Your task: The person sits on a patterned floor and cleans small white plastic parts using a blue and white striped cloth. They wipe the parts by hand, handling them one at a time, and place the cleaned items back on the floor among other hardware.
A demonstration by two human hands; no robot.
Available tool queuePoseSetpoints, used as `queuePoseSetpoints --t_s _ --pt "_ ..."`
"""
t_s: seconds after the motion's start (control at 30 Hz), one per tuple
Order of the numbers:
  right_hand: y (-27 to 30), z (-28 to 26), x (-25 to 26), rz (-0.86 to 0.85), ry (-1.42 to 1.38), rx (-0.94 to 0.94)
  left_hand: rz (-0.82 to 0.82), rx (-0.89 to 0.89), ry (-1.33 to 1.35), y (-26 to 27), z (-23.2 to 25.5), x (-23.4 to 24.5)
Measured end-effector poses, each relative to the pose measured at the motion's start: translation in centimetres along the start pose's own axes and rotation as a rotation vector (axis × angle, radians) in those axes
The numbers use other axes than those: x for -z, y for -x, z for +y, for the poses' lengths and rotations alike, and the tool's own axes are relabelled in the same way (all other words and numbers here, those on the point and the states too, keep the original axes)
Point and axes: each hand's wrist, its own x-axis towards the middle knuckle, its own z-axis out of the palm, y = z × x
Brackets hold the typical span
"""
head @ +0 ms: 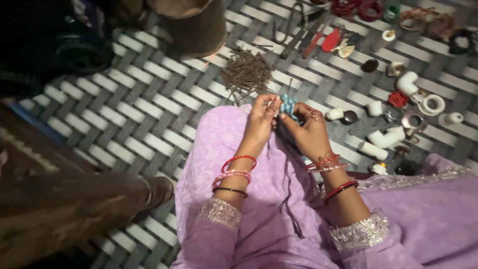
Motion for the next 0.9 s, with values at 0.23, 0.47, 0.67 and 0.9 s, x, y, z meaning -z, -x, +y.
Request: queuePoseSetpoints --t_s 0.23,0.47,0.67,0.9 --pt "0.3 -1.5 1.3 -0.02 -0.054 0.06 -0.149 0.036 0.183 0.4 0.3 0.6" --pt "0.5 -5.5 6.8 -0.279 0.561 0.101 -0.314 0.109 0.131 0.8 1.5 -0.1" --pt "1.8 -1.5 8.1 -0.153 0.388 0.021 -0.331 0.215 0.071 0.7 1.7 -0.8" --pt "2.6 0.1 6.7 -0.114 0.333 0.199 -0.375 0.216 0.182 -0.3 1.5 -0.7"
